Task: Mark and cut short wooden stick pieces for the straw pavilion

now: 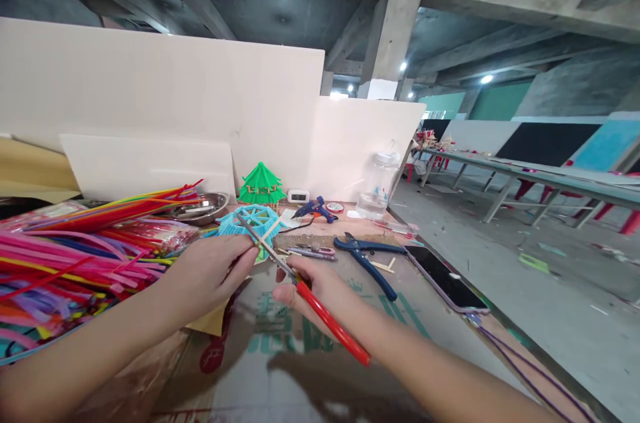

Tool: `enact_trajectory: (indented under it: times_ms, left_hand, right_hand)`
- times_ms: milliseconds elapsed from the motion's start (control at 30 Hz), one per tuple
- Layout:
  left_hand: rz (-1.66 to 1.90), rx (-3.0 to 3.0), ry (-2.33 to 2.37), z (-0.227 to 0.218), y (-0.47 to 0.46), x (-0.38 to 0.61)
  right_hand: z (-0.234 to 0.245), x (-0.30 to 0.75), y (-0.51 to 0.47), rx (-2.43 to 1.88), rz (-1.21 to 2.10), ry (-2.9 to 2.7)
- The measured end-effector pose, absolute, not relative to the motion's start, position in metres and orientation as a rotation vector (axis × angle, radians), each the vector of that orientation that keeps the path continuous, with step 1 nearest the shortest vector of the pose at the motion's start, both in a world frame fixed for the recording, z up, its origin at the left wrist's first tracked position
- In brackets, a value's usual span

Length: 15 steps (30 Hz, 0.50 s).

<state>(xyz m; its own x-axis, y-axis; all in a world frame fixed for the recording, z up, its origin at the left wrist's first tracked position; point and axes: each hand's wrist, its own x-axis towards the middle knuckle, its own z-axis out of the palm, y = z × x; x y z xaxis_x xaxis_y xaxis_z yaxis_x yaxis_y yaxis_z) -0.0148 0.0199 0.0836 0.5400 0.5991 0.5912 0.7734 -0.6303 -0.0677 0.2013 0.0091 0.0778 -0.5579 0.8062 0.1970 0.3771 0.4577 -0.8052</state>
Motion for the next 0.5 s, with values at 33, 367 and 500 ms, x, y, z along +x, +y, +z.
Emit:
enact_trajectory:
  times_ms: [33,367,500]
  left_hand:
    - [-0.764,-2.427,-1.132,0.083,0.022,-0.016]
    - [-0.585,-2.188,-0.922,0.084,0.02,-0.019]
    - [-0.551,-2.242,-0.81,0.086,0.014,-0.017]
  right_hand:
    - [0.078,0.2,0.012,-0.969,0.973,-2.138]
    - [0.073,0.2,0.012,-0.989,0.819,-2.247]
    - [0.074,0.203,0.008,-0.934,0.814,-2.27]
